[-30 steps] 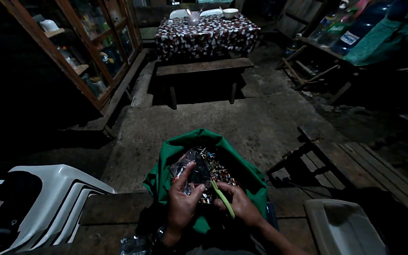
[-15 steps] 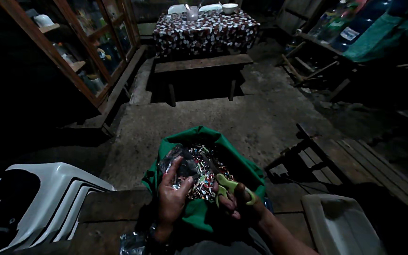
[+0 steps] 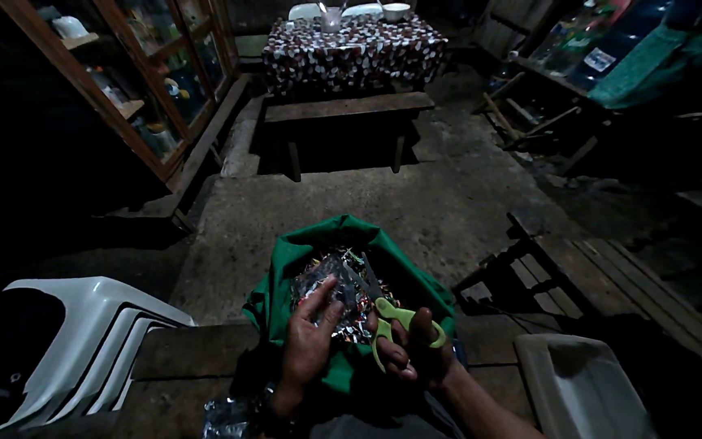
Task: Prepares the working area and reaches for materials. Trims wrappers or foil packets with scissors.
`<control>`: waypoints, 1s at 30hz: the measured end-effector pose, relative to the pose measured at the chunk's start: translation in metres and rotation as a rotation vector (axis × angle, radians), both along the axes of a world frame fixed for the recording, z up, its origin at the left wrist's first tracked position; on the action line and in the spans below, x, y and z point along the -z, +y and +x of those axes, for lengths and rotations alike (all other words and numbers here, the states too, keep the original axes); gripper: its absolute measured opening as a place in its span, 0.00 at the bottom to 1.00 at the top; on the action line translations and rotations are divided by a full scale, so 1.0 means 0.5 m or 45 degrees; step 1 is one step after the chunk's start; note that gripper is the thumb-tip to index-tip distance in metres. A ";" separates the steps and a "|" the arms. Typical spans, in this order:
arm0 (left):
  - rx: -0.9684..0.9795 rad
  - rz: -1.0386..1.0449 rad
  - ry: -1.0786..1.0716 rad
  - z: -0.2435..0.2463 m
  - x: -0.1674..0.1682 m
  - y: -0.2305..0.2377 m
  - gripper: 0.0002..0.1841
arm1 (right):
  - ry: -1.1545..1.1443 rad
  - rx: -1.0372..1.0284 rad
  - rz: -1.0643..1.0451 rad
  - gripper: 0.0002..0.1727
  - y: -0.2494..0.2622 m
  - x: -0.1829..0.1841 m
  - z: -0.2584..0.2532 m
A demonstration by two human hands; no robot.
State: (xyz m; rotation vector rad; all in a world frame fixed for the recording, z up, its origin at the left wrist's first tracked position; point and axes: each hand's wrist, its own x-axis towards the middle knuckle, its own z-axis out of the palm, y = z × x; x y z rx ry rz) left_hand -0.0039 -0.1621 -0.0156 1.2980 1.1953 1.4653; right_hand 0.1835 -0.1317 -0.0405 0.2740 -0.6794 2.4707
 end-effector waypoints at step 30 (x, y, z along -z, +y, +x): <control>-0.205 0.159 -0.134 0.027 0.008 -0.002 0.35 | -1.285 0.862 0.591 0.23 -0.064 -0.036 -0.030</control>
